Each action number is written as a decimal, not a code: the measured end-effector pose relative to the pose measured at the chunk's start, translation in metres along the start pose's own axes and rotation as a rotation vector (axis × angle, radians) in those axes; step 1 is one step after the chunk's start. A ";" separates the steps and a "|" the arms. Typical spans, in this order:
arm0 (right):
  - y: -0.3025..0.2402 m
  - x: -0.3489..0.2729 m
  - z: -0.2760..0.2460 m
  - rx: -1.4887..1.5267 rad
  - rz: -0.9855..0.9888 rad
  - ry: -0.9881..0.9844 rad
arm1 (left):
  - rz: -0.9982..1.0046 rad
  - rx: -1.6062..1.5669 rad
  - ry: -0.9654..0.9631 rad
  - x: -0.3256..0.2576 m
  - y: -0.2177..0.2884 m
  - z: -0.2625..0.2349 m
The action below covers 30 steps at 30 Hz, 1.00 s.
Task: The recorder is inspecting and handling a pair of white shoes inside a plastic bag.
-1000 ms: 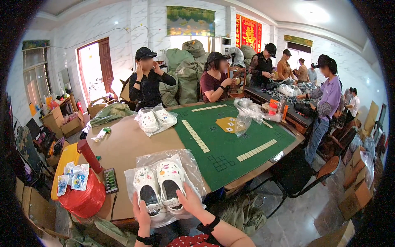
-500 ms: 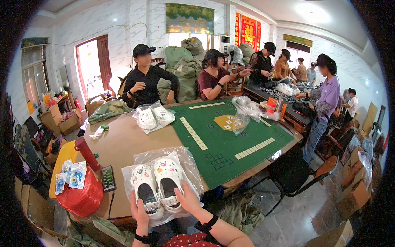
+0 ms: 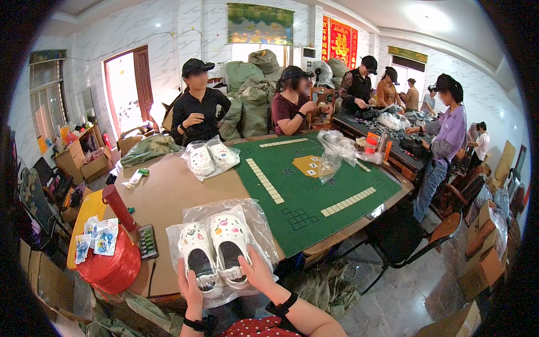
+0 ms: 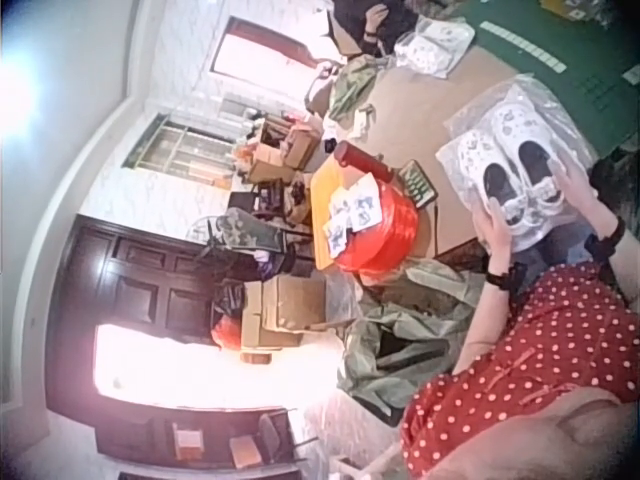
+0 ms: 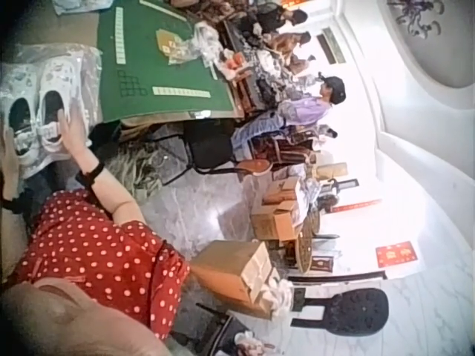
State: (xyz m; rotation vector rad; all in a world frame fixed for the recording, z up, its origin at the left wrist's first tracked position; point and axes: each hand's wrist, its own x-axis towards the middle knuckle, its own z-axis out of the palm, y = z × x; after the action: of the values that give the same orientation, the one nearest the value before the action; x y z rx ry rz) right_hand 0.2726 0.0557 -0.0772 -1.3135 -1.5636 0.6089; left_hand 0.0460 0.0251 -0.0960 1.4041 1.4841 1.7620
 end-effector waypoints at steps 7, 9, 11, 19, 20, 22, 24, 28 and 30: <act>0.002 0.000 0.001 0.006 0.008 0.001 | 0.002 -0.001 0.006 -0.001 0.002 0.000; 0.002 0.000 0.001 0.007 0.002 0.002 | -0.007 -0.011 0.007 -0.001 0.001 0.000; 0.001 0.000 0.001 0.021 0.005 -0.002 | -0.004 -0.008 0.005 -0.001 0.001 0.000; 0.000 0.000 0.000 0.002 0.012 0.002 | -0.006 0.015 -0.001 0.000 0.007 0.000; 0.000 0.000 0.000 0.006 0.022 -0.004 | -0.010 -0.005 0.005 0.000 0.007 0.001; 0.000 0.000 0.000 0.014 0.009 0.004 | -0.014 -0.024 0.012 0.000 0.006 0.001; -0.002 0.000 0.000 0.022 -0.002 0.009 | -0.018 -0.040 0.011 0.000 0.004 0.001; -0.004 0.000 0.000 0.029 0.012 0.007 | -0.002 -0.016 0.000 0.000 -0.004 -0.001; -0.003 0.000 0.000 0.012 0.017 0.010 | -0.018 -0.021 0.003 0.000 -0.003 0.000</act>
State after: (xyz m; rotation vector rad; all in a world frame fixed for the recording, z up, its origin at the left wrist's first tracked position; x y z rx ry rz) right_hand 0.2712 0.0544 -0.0748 -1.3199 -1.5403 0.6207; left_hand 0.0456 0.0261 -0.0989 1.3748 1.4709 1.7642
